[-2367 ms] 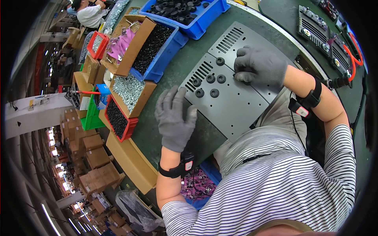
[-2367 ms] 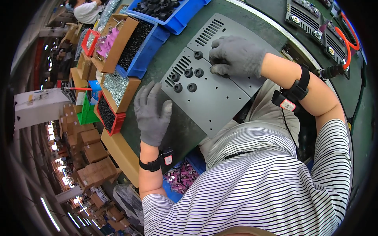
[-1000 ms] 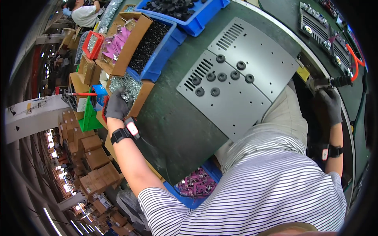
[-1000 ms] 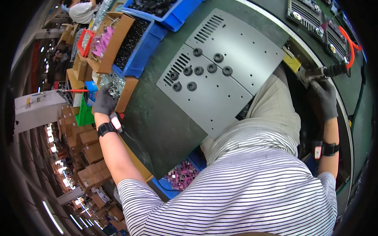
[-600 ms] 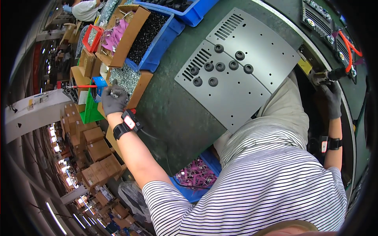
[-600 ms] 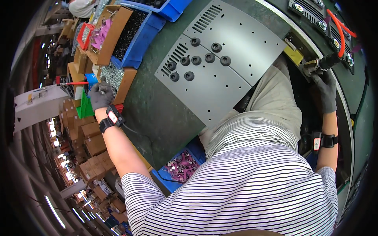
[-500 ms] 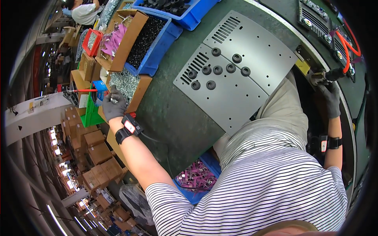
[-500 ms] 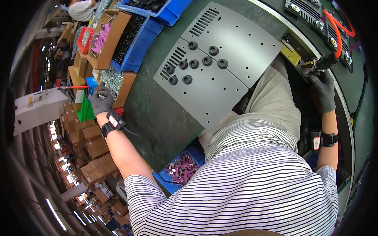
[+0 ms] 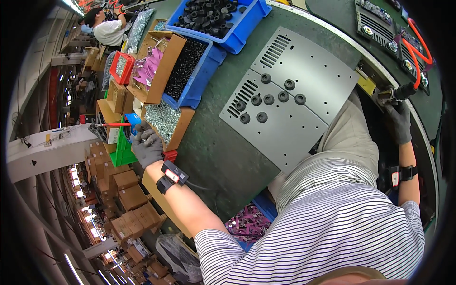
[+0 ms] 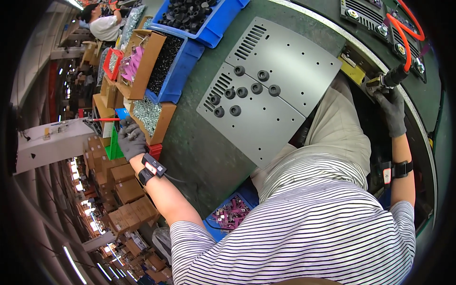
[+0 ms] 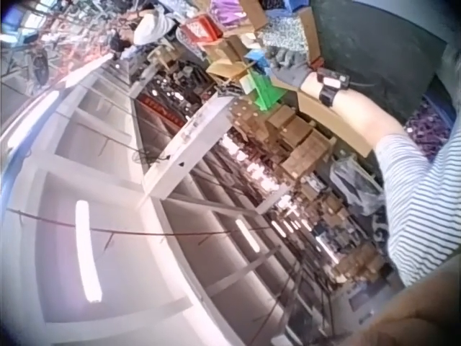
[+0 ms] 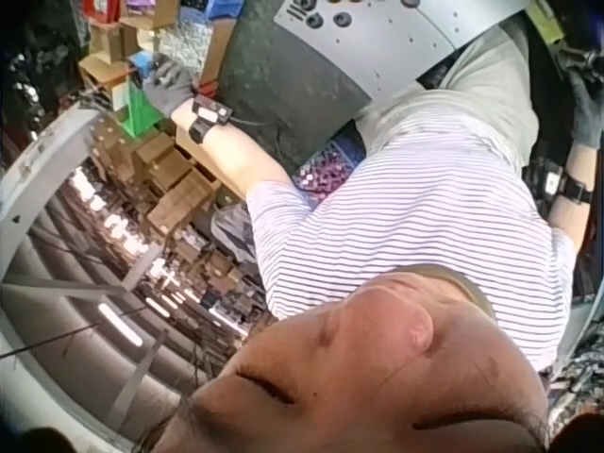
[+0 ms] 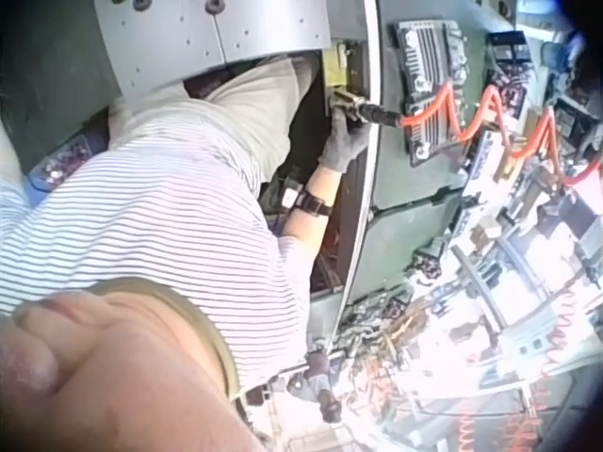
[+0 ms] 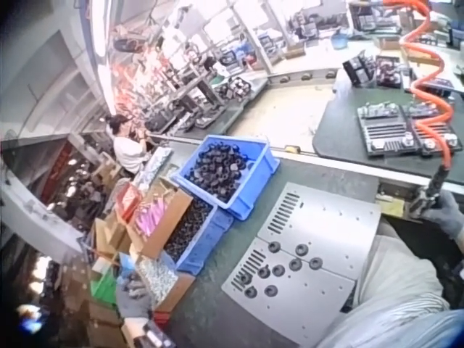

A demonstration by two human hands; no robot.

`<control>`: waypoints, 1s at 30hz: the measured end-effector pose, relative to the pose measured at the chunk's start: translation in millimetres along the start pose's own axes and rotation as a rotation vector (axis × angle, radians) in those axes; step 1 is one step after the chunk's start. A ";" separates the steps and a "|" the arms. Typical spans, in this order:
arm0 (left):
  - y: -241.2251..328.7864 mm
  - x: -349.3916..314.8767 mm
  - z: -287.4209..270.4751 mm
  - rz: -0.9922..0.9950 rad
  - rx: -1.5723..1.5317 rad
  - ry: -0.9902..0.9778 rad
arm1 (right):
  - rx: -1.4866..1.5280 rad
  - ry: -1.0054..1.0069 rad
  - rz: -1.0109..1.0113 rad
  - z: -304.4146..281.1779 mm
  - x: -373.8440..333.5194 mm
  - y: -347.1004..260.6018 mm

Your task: Assembling a metal electronics enclosure by installing internal components including PCBs and cooling fans, and securing panels with screws.

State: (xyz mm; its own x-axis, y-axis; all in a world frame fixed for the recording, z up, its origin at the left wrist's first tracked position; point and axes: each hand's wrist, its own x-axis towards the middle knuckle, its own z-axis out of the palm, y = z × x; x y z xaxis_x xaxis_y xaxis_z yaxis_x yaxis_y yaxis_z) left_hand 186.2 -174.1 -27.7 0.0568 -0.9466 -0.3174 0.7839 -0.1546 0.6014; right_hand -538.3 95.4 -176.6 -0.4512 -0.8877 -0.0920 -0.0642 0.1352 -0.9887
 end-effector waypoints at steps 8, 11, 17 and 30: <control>-4.7 6.7 0.4 -0.157 0.301 -0.032 | -0.449 -0.027 -0.194 -11.1 2.7 23.5; -12.0 -1.3 12.5 -0.034 0.241 0.080 | -0.235 -0.048 -0.100 -16.5 3.4 29.0; -52.0 -25.0 76.6 -0.040 0.491 -0.080 | 0.057 -0.017 -0.016 -14.3 6.1 30.7; -250.5 -27.3 188.2 0.116 2.110 -0.766 | 0.058 -0.018 -0.058 -3.1 1.8 18.2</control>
State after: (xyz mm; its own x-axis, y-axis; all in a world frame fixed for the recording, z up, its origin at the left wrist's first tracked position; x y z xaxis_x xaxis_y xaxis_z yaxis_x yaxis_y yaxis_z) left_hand -128.1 -162.8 -31.7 -0.5437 -0.7868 -0.2922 -0.8095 0.3997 0.4300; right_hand -543.0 97.7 -194.4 -0.4324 -0.9010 -0.0363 -0.0377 0.0583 -0.9976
